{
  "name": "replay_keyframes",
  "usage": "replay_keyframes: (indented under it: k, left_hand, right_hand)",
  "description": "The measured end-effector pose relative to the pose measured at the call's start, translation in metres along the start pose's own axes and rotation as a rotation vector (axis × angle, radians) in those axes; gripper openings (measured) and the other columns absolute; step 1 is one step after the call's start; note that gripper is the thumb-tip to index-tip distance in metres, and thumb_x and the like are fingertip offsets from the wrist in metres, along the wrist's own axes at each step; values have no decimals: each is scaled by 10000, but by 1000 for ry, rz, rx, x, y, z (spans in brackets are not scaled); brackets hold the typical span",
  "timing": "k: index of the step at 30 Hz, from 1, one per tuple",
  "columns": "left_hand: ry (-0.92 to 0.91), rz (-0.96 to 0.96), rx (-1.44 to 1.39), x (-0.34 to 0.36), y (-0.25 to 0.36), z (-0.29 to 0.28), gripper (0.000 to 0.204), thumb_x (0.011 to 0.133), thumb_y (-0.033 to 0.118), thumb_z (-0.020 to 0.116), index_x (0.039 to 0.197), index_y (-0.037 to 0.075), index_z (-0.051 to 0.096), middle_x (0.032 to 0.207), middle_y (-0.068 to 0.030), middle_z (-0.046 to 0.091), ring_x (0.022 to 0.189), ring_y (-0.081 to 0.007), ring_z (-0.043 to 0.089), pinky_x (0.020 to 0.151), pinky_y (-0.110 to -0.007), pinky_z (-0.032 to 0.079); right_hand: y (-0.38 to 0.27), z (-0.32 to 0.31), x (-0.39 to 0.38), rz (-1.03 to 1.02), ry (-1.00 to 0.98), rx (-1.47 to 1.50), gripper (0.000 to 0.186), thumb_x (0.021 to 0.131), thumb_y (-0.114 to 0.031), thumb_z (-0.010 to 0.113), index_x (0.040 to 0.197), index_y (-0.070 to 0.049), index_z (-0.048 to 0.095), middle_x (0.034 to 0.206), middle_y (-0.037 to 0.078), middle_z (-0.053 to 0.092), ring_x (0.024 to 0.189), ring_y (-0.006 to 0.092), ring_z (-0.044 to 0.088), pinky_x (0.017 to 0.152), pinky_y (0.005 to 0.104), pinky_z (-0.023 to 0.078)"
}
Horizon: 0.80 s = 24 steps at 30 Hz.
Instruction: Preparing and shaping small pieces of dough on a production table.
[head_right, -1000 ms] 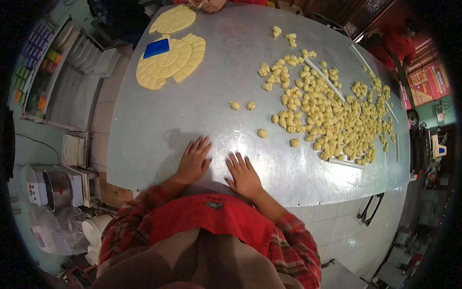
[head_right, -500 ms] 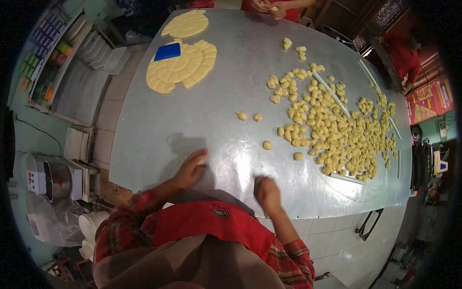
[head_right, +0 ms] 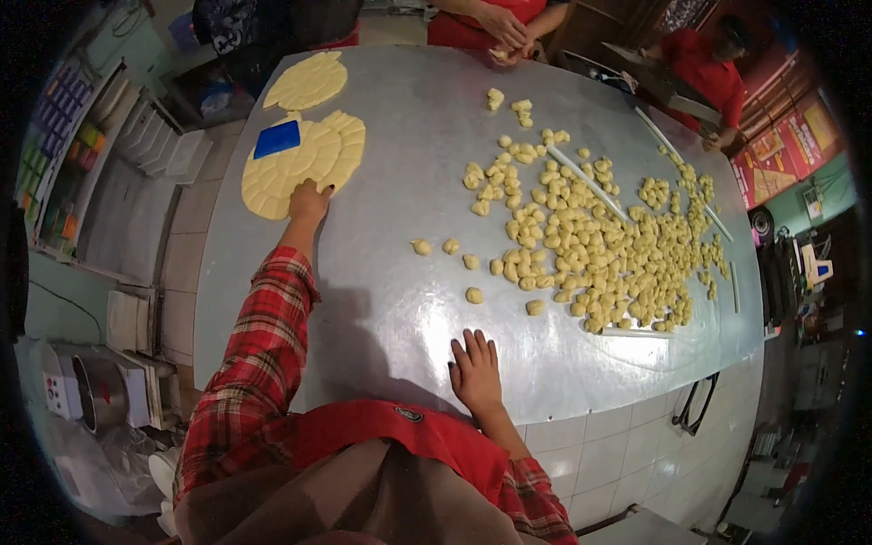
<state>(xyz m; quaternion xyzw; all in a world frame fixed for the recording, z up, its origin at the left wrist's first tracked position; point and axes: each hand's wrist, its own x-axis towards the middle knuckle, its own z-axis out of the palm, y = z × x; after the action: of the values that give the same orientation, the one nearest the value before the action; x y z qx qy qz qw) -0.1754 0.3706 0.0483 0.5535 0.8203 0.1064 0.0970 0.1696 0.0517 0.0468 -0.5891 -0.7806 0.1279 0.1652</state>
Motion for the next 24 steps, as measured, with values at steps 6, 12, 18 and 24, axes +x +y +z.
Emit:
replay_keyframes:
  k: [6,12,18,24]
  left_hand:
    - [302,158,-350,3,-45,31,243,853,226,633,992,35,578,820,-136,644,775,-301,641,701,-422,509]
    - [-488,-312,-1537,-106,-95,16,95,918,101,467,946,65,550,811,-28,554,716,-150,553,658,-334,509]
    - [-883,-402,-1490,-248,-57,-31,185,948,132,433,1051,45,559,848,-25,520,733,-135,514,625,-301,467]
    - [-1141,66,-1139,-294,-40,-49,200,961,152,450,1000,20,596,697,23,467,589,-83,416,539,-219,358]
  right_hand:
    - [5,-2,3,14,47,68,387,805,-107,571,1189,-64,552,1350,170,439,1300,340,363,1085,492,266]
    - [5,0,1,10,52,54,389,801,-109,575,1186,-64,554,1341,168,447,1295,342,371,1078,501,270]
    - [5,11,7,-107,191,325,435,723,16,582,1150,-70,579,1264,217,493,1217,381,437,999,461,375]
    - [-94,-47,58,-533,-35,384,503,773,-105,642,1246,-40,483,1259,222,488,1111,380,521,909,427,454]
